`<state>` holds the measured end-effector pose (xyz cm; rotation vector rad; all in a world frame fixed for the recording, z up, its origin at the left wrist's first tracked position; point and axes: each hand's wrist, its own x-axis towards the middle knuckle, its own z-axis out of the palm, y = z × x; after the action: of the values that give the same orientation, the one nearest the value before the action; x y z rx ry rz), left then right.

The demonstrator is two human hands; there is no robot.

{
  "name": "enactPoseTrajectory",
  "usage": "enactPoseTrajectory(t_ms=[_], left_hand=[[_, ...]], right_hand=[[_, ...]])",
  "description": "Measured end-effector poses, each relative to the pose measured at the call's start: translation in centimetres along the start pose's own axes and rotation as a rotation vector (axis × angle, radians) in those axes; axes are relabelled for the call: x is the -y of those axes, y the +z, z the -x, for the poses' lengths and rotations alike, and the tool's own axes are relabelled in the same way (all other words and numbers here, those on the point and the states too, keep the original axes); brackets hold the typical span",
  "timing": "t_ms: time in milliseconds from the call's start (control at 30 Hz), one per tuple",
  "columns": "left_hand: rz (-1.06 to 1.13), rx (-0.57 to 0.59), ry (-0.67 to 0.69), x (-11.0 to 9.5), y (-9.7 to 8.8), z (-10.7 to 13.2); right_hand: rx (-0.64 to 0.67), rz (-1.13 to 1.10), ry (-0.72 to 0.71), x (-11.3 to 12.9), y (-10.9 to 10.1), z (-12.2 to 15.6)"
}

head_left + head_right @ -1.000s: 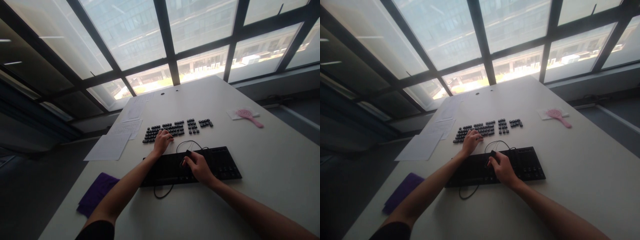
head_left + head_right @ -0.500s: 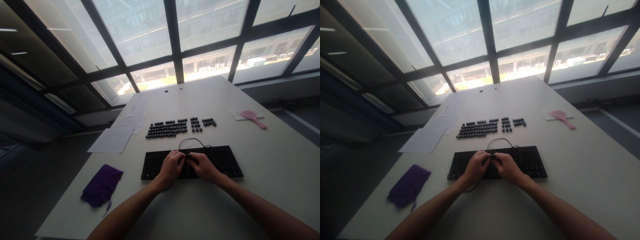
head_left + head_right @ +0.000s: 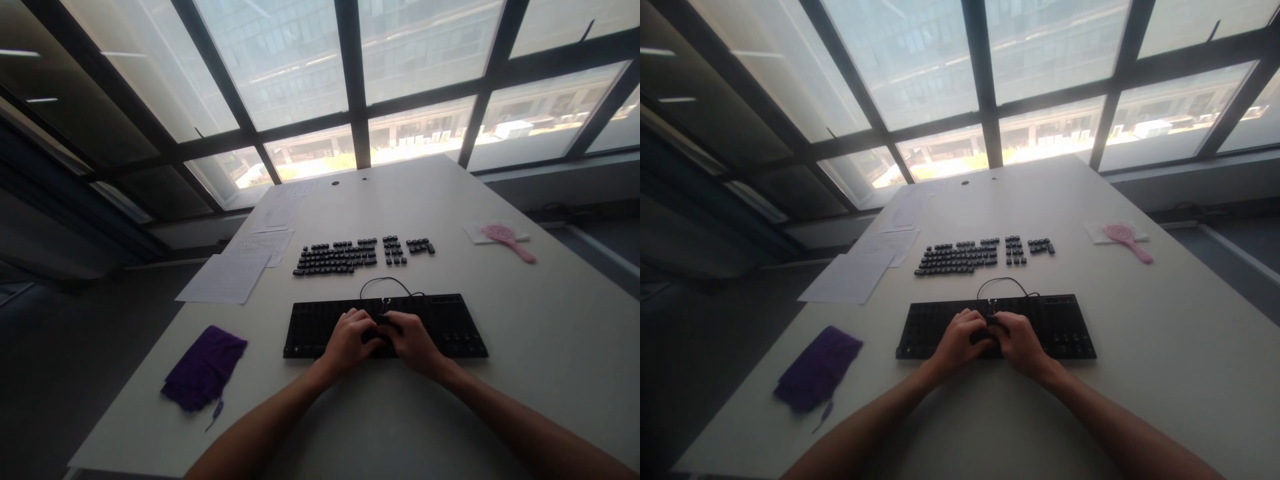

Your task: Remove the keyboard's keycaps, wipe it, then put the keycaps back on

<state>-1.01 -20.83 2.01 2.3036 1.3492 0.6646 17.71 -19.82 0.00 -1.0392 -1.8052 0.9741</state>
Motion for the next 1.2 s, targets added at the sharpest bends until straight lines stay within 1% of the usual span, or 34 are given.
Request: enactPoseTrajectory(t_ms=[67, 200, 300, 367, 500, 600, 667, 767, 867, 933, 1033, 1100, 1200], left_hand=[[0.056, -0.026, -0.002, 0.2, 0.3, 0.0], [0.191, -0.129, 0.007, 0.4, 0.6, 0.3], [0.198, -0.191, 0.018, 0.7, 0.9, 0.7], [0.167, -0.194, 0.069, 0.8, 1.1, 0.9], [0.032, -0.169, 0.218, 0.8, 0.9, 1.0], [-0.047, -0.133, 0.256, 0.4, 0.6, 0.9], [-0.003, -0.123, 0.242, 0.0, 0.5, 0.8], [0.179, -0.144, 0.18, -0.5, 0.0, 0.2], [0.243, -0.154, 0.102, 0.1, -1.0, -1.7], [0.195, -0.171, 0.072, 1.5, -1.8, -3.9], [0.012, -0.186, 0.085, 4.5, -2.8, -8.0], [-0.142, -0.147, 0.103, 6.6, -3.0, -10.3], [-0.254, -0.111, 0.111, 8.5, -2.7, -12.2]], right_hand=[[-0.015, -0.053, 0.051, 0.4, -0.2, -0.1], [-0.06, -0.061, 0.075, 1.1, -0.4, -0.3], [-0.047, -0.054, 0.12, 1.2, -0.2, -0.4], [-0.032, -0.069, 0.135, 1.2, -0.1, -0.5], [-0.067, -0.123, 0.102, 1.0, -0.3, -0.7], [-0.083, -0.162, 0.106, 1.0, -0.5, -0.7], [-0.091, -0.184, 0.113, 1.1, -0.6, -0.7], [-0.121, -0.218, 0.118, 1.1, -0.8, -0.8], [-0.164, -0.246, 0.141, 1.1, -0.9, -0.9], [-0.189, -0.261, 0.162, 1.0, -0.9, -1.0], [-0.215, -0.267, 0.178, 0.9, -0.9, -1.0], [-0.216, -0.267, 0.183, 0.8, -0.8, -0.9], [-0.217, -0.275, 0.188, 0.6, -0.9, -0.8]])
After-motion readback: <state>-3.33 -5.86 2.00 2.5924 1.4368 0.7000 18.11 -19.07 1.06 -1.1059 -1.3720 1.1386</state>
